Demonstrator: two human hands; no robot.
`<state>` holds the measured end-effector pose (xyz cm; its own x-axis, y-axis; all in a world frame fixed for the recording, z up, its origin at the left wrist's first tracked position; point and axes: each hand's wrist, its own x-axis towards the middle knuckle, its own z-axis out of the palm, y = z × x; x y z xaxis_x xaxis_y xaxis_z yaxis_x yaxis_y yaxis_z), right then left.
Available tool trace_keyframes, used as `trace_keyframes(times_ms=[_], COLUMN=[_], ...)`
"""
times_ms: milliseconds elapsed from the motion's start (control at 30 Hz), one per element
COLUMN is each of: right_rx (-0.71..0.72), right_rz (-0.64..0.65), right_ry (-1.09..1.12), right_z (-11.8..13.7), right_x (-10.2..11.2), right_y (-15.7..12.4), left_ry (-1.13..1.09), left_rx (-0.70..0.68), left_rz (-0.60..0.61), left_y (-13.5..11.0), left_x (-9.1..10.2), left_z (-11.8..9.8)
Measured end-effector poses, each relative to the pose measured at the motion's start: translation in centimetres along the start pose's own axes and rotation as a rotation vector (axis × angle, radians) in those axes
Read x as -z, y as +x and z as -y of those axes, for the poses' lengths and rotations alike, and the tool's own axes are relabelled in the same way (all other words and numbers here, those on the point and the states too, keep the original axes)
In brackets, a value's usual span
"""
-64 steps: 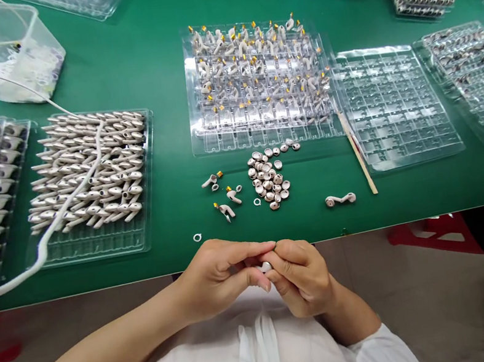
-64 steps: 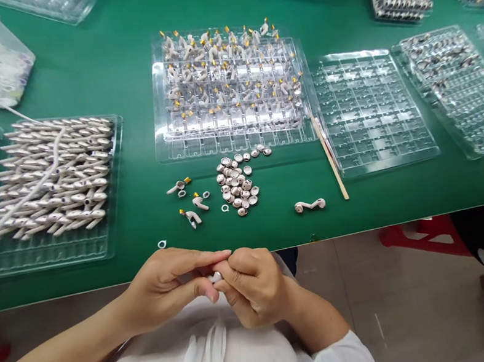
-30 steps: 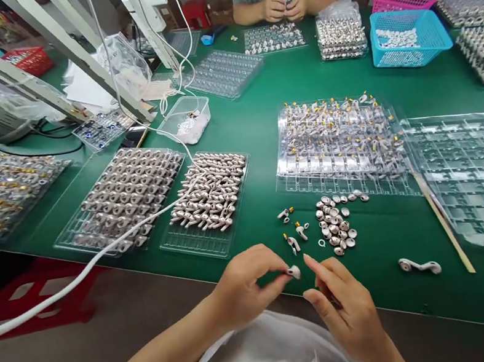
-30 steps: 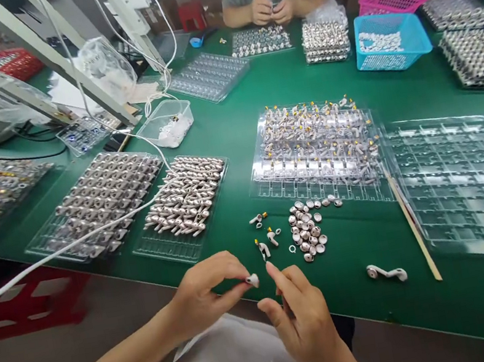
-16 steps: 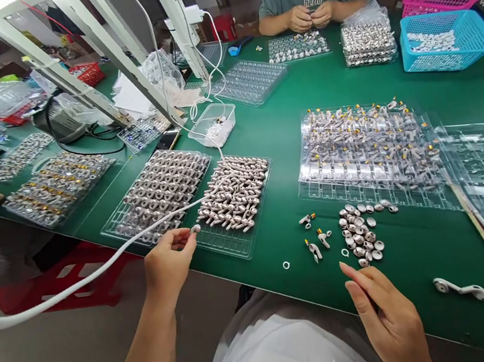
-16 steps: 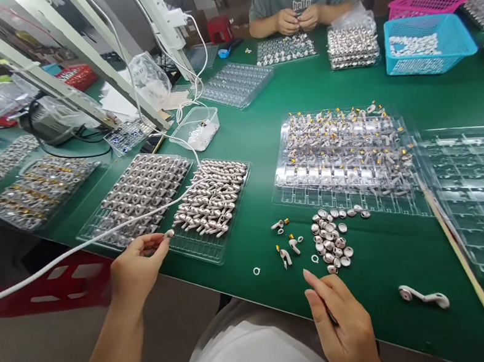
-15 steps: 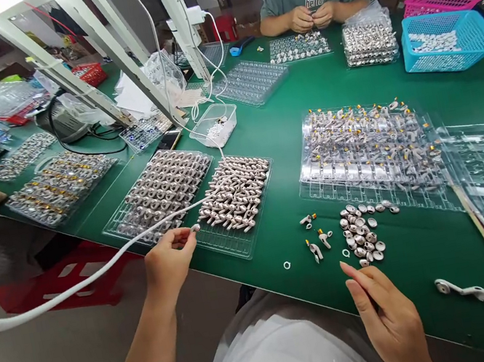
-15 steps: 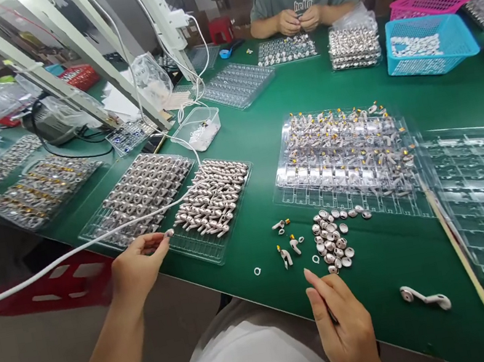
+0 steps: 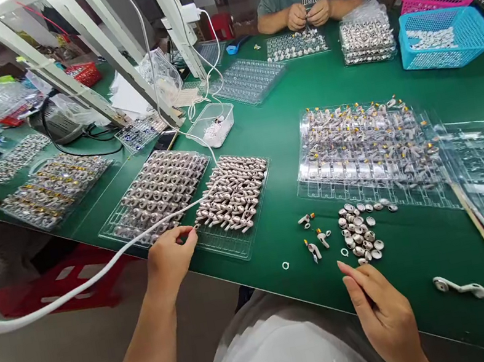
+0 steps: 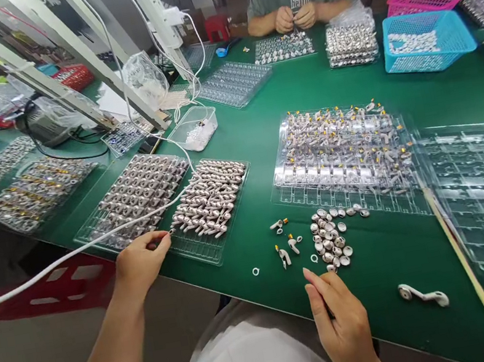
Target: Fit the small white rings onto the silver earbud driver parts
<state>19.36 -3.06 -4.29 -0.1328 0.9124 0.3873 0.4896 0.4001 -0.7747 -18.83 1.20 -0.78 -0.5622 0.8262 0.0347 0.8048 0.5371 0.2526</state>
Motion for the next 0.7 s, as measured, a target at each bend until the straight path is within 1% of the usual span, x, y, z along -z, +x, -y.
trace_keyframes(times_ms=[267, 533, 700], right_rx=[-0.008, -0.021, -0.037], right_rz=[0.021, 0.029, 0.040], right_ry=[0.039, 0.038, 0.059], right_z=[-0.06, 0.14, 0.13], right_x=[-0.11, -0.02, -0.10], right_y=[-0.38, -0.41, -0.68], left_ry=[0.113, 0.147, 0.145], left_rx=[0.012, -0.050, -0.055], left_rz=[0.067, 0.052, 0.031], left_y=[0.18, 0.47, 0.25], left_x=[0.53, 0.37, 0.41], left_z=[-0.03, -0.23, -0.56])
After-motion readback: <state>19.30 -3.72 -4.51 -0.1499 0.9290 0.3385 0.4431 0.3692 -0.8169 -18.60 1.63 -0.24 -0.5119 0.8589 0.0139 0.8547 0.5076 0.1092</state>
